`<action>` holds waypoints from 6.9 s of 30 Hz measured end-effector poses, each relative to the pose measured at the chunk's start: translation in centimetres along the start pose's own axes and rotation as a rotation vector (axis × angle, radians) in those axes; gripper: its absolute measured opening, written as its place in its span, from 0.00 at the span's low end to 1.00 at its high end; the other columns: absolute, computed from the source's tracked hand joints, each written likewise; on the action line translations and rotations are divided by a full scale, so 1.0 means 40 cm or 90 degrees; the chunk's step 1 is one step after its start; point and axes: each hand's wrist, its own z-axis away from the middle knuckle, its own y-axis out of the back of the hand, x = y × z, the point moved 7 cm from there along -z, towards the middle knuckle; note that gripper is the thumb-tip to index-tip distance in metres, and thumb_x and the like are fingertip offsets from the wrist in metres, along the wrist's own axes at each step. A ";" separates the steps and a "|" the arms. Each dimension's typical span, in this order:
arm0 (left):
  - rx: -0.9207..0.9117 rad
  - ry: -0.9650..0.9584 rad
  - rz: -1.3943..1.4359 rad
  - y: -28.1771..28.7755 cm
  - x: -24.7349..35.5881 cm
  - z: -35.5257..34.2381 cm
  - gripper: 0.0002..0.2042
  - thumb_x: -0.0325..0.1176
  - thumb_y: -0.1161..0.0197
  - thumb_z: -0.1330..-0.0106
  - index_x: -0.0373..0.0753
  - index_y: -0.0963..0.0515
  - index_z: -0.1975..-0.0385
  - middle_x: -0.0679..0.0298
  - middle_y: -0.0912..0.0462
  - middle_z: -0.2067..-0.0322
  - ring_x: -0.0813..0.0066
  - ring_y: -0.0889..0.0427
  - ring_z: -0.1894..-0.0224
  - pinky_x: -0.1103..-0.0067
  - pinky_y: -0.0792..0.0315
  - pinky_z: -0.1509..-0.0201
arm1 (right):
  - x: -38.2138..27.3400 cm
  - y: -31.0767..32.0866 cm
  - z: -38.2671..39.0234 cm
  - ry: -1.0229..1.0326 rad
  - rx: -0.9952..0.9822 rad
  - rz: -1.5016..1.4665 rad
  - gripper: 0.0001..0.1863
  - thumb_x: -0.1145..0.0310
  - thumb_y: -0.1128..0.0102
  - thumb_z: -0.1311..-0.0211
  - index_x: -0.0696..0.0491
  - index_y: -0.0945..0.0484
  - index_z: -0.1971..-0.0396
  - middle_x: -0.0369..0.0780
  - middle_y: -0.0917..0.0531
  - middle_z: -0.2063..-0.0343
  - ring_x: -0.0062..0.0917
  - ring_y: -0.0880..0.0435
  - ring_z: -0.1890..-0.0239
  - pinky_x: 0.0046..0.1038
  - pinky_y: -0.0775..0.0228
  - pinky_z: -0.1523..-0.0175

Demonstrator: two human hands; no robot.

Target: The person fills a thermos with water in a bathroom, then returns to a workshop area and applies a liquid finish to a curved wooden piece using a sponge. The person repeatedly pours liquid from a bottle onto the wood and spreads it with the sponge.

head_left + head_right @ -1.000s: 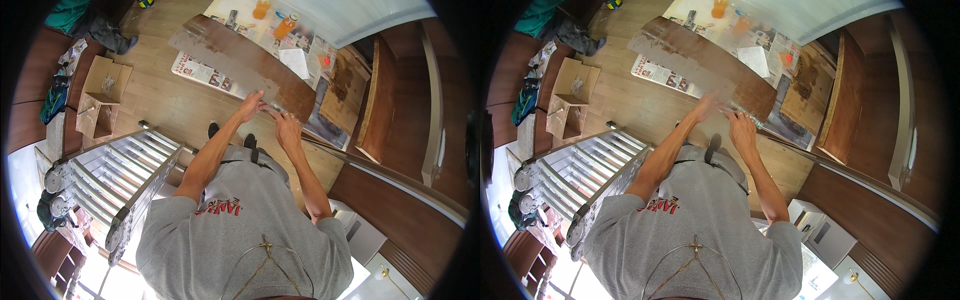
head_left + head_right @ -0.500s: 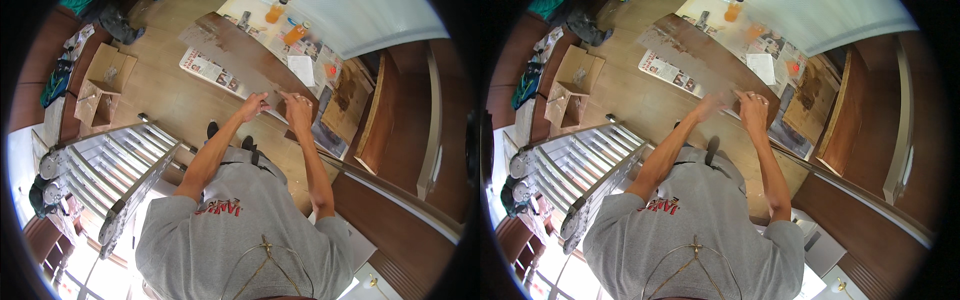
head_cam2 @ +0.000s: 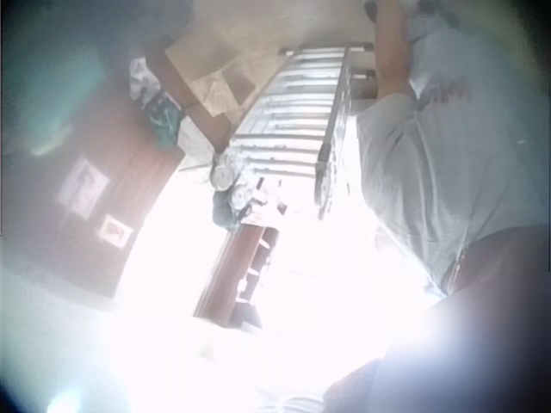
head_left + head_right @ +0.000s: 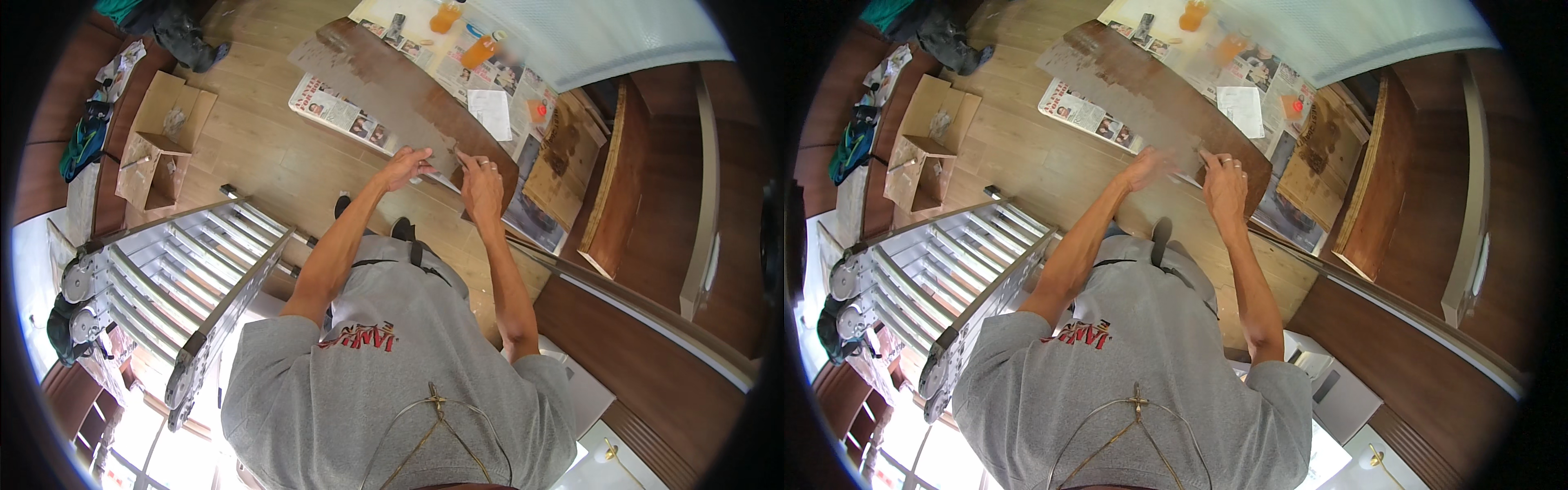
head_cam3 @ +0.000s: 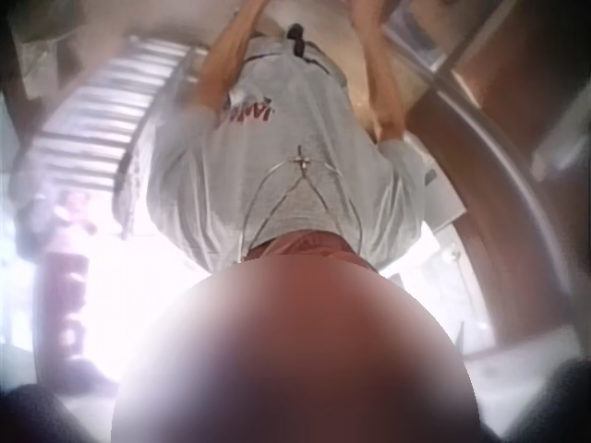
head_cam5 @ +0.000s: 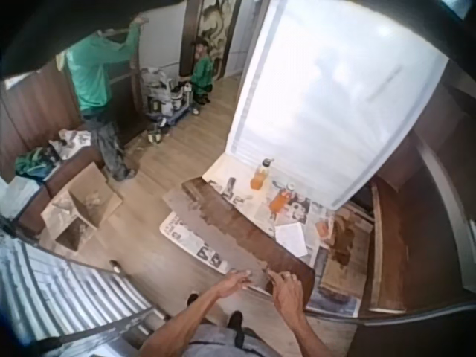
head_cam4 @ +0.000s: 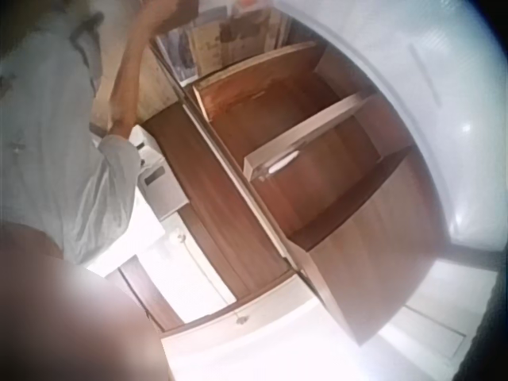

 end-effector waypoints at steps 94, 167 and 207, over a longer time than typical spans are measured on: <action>0.047 -0.157 0.053 -0.066 -0.001 0.037 0.12 0.40 0.35 0.22 0.49 0.22 0.72 0.72 0.17 0.64 0.75 0.18 0.52 0.66 0.25 0.34 | 0.208 0.127 0.202 -0.158 0.126 -0.050 0.19 0.78 0.43 0.30 0.48 0.15 0.43 0.46 0.15 0.53 0.45 0.18 0.48 0.44 0.28 0.42; 0.072 0.009 -0.140 0.088 0.019 0.104 0.24 0.48 0.37 0.21 0.25 0.18 0.58 0.51 0.13 0.53 0.66 0.14 0.46 0.75 0.23 0.35 | -0.079 0.016 -0.001 -0.036 0.049 -0.114 0.19 0.73 0.40 0.30 0.44 0.15 0.42 0.40 0.15 0.50 0.40 0.18 0.47 0.41 0.29 0.43; 0.082 0.005 0.001 0.104 0.084 0.110 0.23 0.48 0.44 0.19 0.35 0.26 0.38 0.61 0.18 0.45 0.65 0.19 0.44 0.66 0.28 0.32 | -0.171 -0.051 -0.073 0.094 0.040 -0.035 0.22 0.77 0.39 0.35 0.44 0.15 0.43 0.41 0.15 0.51 0.40 0.18 0.47 0.45 0.32 0.40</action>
